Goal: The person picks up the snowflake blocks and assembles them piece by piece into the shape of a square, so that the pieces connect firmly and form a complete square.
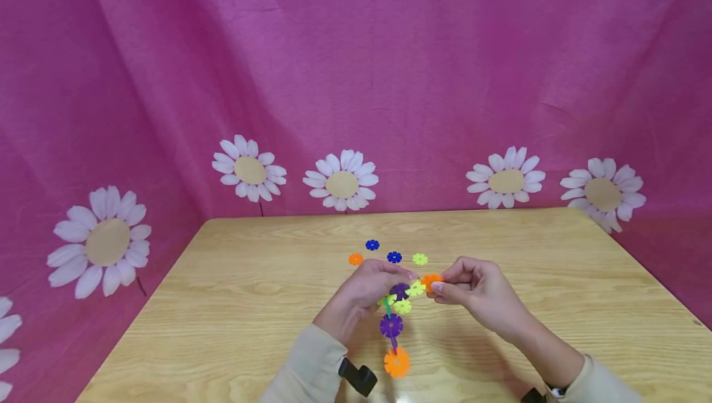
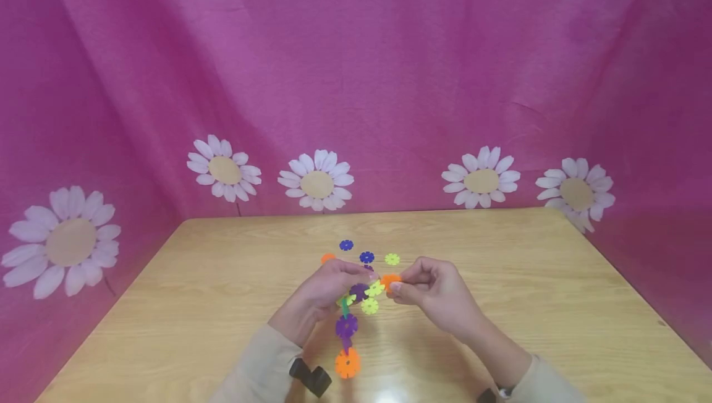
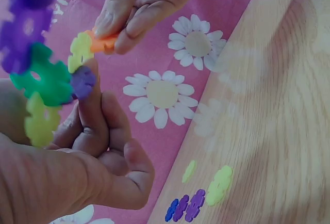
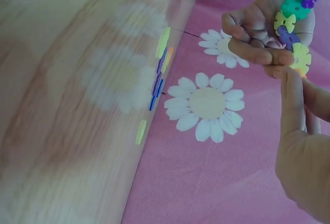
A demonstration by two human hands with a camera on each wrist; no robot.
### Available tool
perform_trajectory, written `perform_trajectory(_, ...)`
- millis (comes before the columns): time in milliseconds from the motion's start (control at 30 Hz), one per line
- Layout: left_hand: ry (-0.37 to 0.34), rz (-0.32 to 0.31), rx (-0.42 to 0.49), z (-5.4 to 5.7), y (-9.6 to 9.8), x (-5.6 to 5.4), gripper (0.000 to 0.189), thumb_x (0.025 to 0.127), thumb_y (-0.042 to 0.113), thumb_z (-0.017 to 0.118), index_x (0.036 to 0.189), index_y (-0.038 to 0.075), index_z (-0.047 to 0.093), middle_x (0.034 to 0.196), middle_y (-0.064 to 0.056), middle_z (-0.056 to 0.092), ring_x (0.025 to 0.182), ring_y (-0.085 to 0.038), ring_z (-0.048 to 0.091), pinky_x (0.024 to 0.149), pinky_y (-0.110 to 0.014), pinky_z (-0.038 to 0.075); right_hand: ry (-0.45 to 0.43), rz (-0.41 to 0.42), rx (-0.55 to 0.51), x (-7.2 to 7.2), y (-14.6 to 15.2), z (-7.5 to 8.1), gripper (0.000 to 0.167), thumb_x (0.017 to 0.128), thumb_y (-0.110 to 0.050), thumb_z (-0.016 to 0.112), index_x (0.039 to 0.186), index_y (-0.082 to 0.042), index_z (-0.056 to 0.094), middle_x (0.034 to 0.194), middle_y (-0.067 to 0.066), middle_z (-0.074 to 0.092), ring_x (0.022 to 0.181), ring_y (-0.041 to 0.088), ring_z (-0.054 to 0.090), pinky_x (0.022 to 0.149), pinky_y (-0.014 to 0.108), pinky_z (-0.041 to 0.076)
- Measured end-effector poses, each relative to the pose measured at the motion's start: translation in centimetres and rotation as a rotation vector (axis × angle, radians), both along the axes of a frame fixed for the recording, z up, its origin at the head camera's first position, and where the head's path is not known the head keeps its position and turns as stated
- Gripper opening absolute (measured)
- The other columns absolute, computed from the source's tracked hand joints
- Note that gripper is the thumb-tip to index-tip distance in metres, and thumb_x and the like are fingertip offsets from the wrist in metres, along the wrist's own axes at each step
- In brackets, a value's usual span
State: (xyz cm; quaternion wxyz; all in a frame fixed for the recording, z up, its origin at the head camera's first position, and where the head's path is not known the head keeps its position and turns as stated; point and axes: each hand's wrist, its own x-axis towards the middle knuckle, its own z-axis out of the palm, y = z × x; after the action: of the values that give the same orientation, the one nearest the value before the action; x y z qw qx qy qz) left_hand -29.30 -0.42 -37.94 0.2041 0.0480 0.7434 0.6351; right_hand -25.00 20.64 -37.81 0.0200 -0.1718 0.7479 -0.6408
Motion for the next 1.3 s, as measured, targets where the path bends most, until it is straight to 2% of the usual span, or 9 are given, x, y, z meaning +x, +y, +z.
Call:
perform_trajectory(100,0.000,-0.036,0.052,-0.2,-0.2,-0.2,0.025,0.093,0.023,0.070,0.109,0.004,0.076,0.107,-0.005,0.074,0.094,-0.015,0.065,0.079,-0.030,0.052,-0.046,0.016,-0.023,-0.1,0.2,0.1,0.027,0.093,-0.006,0.070,0.103,0.014,0.056,0.096,0.018,0.076,0.089,0.023,0.076,0.078,0.038,0.060)
perform_trajectory(200,0.010,-0.072,0.079,-0.3,-0.3,-0.2,0.028,0.094,0.024,0.069,0.112,0.004,0.075,0.109,-0.005,0.073,0.096,-0.015,0.065,0.085,-0.030,0.054,-0.070,0.016,-0.041,-0.1,0.3,0.2,0.027,0.094,-0.008,0.069,0.104,0.014,0.056,0.097,0.016,0.076,0.090,0.024,0.076,0.079,0.038,0.059)
perform_trajectory(333,0.005,-0.129,0.091,-0.2,-0.3,-0.3,0.030,0.096,0.029,0.066,0.113,0.005,0.075,0.108,-0.004,0.070,0.098,-0.016,0.060,0.088,-0.031,0.051,-0.088,0.004,-0.064,-0.2,0.3,0.3,0.025,0.094,-0.007,0.069,0.103,0.012,0.057,0.095,0.013,0.076,0.089,0.021,0.076,0.080,0.036,0.059)
perform_trajectory(600,-0.007,-0.218,0.123,0.1,-0.5,-0.1,0.041,0.099,0.039,0.060,0.116,0.005,0.072,0.121,-0.006,0.067,0.121,-0.026,0.055,0.112,-0.057,0.037,-0.087,0.000,-0.062,-0.4,0.4,0.1,0.024,0.094,-0.006,0.068,0.103,0.013,0.056,0.096,0.012,0.075,0.089,0.019,0.076,0.082,0.038,0.059)
perform_trajectory(733,0.071,-0.290,0.066,0.6,-1.0,-0.1,0.042,0.099,0.041,0.060,0.125,0.010,0.066,0.121,-0.007,0.070,0.125,-0.026,0.058,0.115,-0.060,0.030,-0.097,-0.026,-0.066,-0.4,0.5,0.1,0.024,0.094,-0.006,0.068,0.103,0.011,0.056,0.095,0.010,0.075,0.089,0.020,0.076,0.082,0.037,0.059)
perform_trajectory(833,0.158,-0.323,0.002,0.8,-1.4,-0.2,0.037,0.098,0.033,0.064,0.128,0.011,0.064,0.111,-0.009,0.075,0.115,-0.022,0.066,0.114,-0.056,0.035,-0.110,-0.044,-0.079,-0.5,0.6,0.1,0.024,0.094,-0.007,0.069,0.104,0.010,0.056,0.095,0.009,0.074,0.089,0.020,0.076,0.081,0.034,0.059)
perform_trajectory(1033,0.243,-0.268,-0.020,1.1,-1.5,0.0,0.029,0.096,0.021,0.068,0.121,0.006,0.071,0.110,-0.008,0.074,0.101,-0.019,0.071,0.098,-0.042,0.053,-0.095,-0.066,-0.076,-0.5,0.5,-0.1,0.026,0.093,-0.006,0.070,0.106,0.012,0.056,0.098,0.013,0.075,0.089,0.018,0.076,0.081,0.034,0.059)
perform_trajectory(1167,0.225,-0.215,-0.008,1.4,-1.0,0.4,0.025,0.095,0.018,0.068,0.116,0.006,0.074,0.103,-0.009,0.076,0.096,-0.018,0.073,0.095,-0.039,0.055,-0.013,-0.106,-0.044,-0.4,0.2,-0.2,0.024,0.092,-0.003,0.069,0.103,0.014,0.057,0.097,0.015,0.074,0.087,0.018,0.076,0.078,0.036,0.059)
perform_trajectory(1300,0.259,-0.189,-0.054,1.7,-0.8,0.7,0.021,0.094,0.016,0.069,0.111,0.007,0.077,0.097,-0.008,0.078,0.091,-0.015,0.072,0.091,-0.039,0.057,0.054,-0.111,-0.004,-0.2,0.1,-0.2,0.019,0.091,0.000,0.070,0.098,0.013,0.059,0.095,0.019,0.073,0.084,0.019,0.076,0.075,0.035,0.060)
